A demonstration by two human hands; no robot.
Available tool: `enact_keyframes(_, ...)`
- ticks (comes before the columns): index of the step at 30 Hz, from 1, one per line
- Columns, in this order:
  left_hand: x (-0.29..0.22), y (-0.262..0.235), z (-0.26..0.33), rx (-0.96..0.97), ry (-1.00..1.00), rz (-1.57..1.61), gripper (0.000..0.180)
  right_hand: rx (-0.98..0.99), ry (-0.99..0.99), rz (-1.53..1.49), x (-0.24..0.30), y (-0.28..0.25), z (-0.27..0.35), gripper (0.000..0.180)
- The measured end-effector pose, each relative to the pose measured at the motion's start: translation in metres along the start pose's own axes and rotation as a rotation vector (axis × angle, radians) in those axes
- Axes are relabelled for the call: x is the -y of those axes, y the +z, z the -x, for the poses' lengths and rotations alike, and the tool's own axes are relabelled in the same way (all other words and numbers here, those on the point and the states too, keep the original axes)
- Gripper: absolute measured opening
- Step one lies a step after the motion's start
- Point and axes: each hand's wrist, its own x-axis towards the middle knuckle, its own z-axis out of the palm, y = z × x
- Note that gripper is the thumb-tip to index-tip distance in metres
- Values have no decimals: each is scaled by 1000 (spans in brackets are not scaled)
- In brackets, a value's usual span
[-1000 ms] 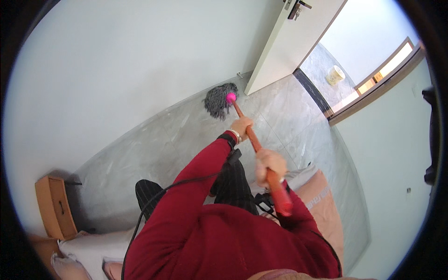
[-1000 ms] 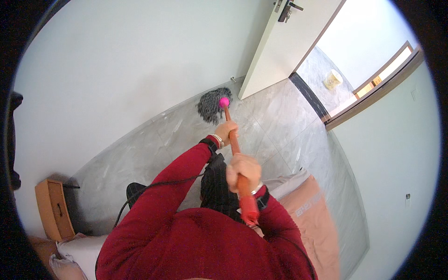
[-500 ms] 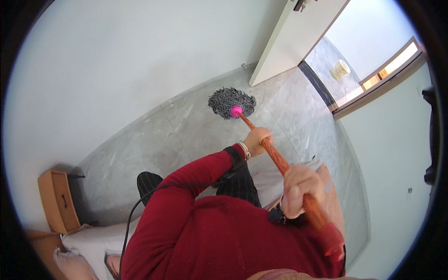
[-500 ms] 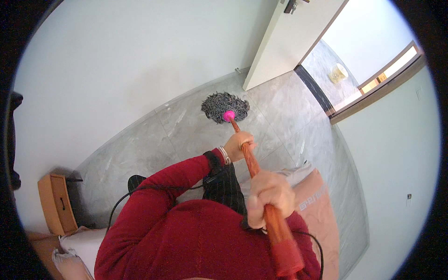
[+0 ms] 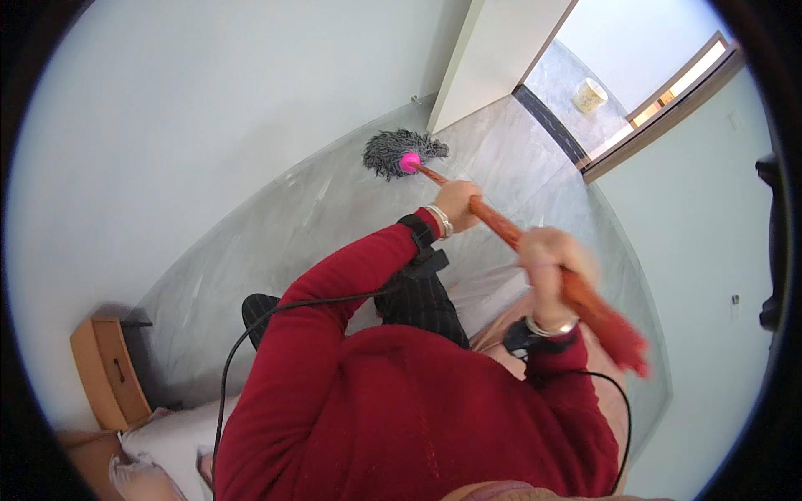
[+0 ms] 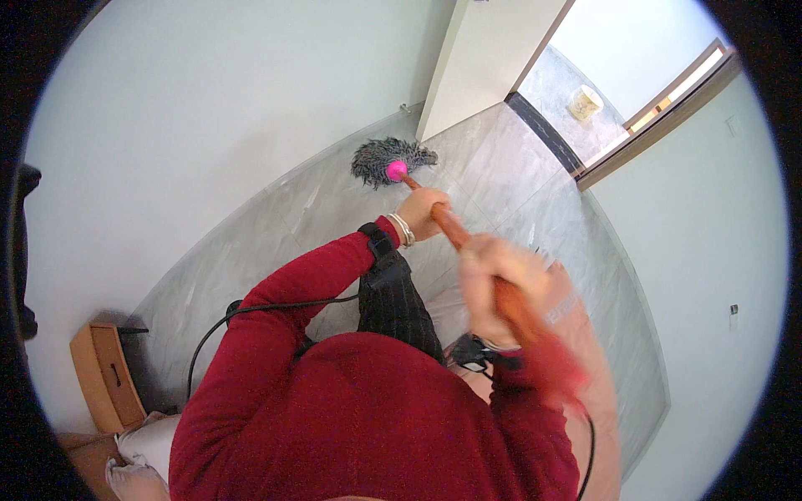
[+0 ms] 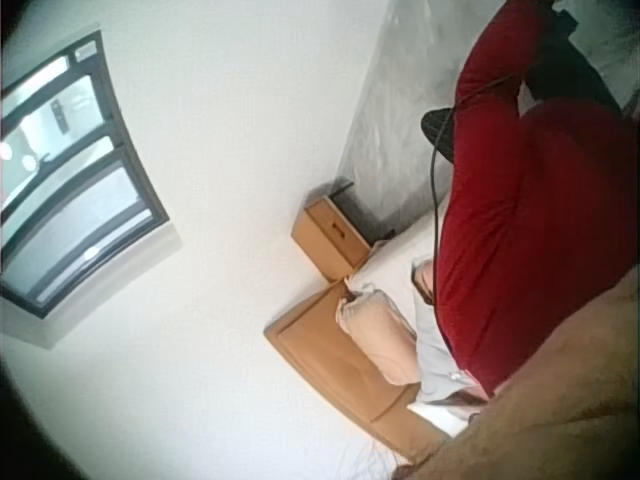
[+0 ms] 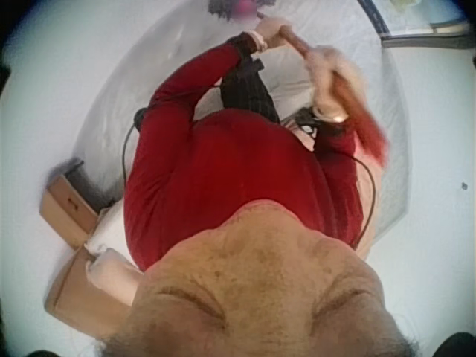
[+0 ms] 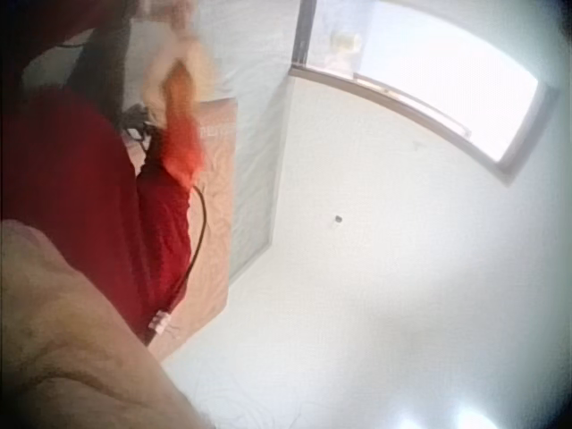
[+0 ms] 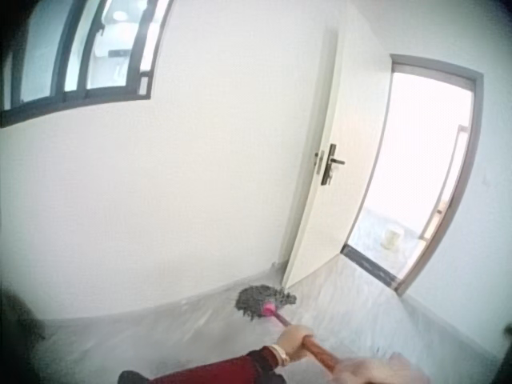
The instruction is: The person mops the tiled floor using a mop with a long handle. They move through a bedroom and into a bathroom, cleaning around furniture and along walls.
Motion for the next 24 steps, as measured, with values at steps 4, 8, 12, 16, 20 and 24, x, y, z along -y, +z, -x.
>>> enact_keyframes(4, -56, 24, 2, -128, 96, 205, 34, -126, 18, -65, 49, -23, -15, 22)
enact_keyframes(8, -63, 60, 14, -48, 91, 365, 36, -89, 34, -107, 46, -20, 1, 21)
enact_keyframes(12, -39, 98, 1, -26, 122, 394, 35, -135, 24, 1, 18, -20, 26, 25)
enact_keyframes(16, 8, 125, -43, 131, 76, 174, 21, -98, 77, 204, -41, -35, 31, 15)
enact_keyframes(20, 47, 137, -66, 179, -66, -60, 18, -285, -75, 361, -127, -10, 48, 16)
enact_keyframes(24, 31, 138, -56, 99, 18, 19, 33, -259, 1, 489, -143, -18, 65, 15)
